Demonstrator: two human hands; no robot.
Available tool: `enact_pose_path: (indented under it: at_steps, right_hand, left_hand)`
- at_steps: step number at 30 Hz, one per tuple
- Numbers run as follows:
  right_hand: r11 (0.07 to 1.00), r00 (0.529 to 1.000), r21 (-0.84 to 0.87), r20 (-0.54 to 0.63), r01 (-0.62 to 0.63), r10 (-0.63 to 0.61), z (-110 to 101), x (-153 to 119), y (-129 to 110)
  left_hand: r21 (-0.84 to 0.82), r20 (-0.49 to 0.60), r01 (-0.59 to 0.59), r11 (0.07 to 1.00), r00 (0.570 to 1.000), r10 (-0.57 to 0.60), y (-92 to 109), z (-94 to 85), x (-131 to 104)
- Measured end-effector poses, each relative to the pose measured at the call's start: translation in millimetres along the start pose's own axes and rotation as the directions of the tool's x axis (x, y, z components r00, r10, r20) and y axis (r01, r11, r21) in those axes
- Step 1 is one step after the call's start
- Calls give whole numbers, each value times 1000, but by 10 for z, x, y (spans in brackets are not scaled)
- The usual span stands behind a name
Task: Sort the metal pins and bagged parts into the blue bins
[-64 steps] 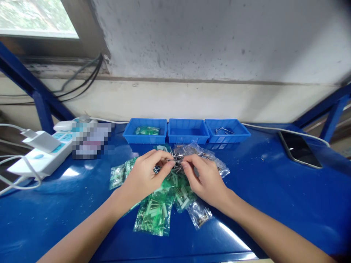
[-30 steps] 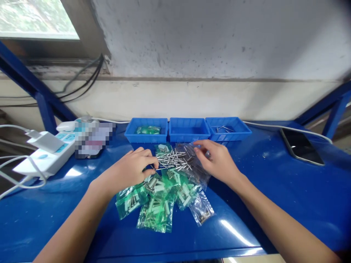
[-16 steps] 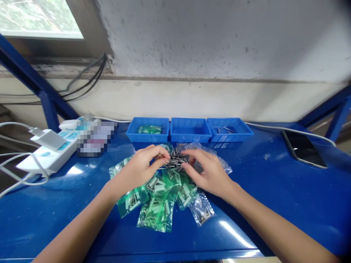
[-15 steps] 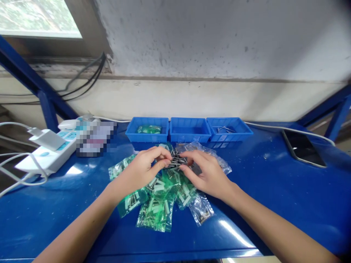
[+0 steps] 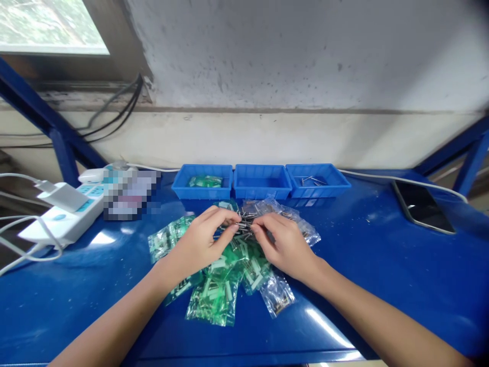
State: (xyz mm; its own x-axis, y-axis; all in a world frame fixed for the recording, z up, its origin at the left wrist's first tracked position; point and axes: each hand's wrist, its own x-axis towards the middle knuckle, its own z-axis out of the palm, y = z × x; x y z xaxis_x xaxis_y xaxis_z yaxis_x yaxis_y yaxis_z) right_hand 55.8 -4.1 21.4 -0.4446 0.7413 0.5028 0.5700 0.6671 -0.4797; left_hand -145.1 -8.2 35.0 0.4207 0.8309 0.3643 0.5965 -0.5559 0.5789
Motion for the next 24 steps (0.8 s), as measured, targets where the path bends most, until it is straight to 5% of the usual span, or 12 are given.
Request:
enact_pose_path:
  at_steps: [4,24]
  right_hand:
    - [998,999,60,43,5,-8,2,-5,-11]
    - [997,998,48,-39,58,-56,-28,5,-27]
  left_hand:
    - [45,11,-94,995,996,94,40,-12,6]
    - [13,4,-54,998,999,54,37,61,-14]
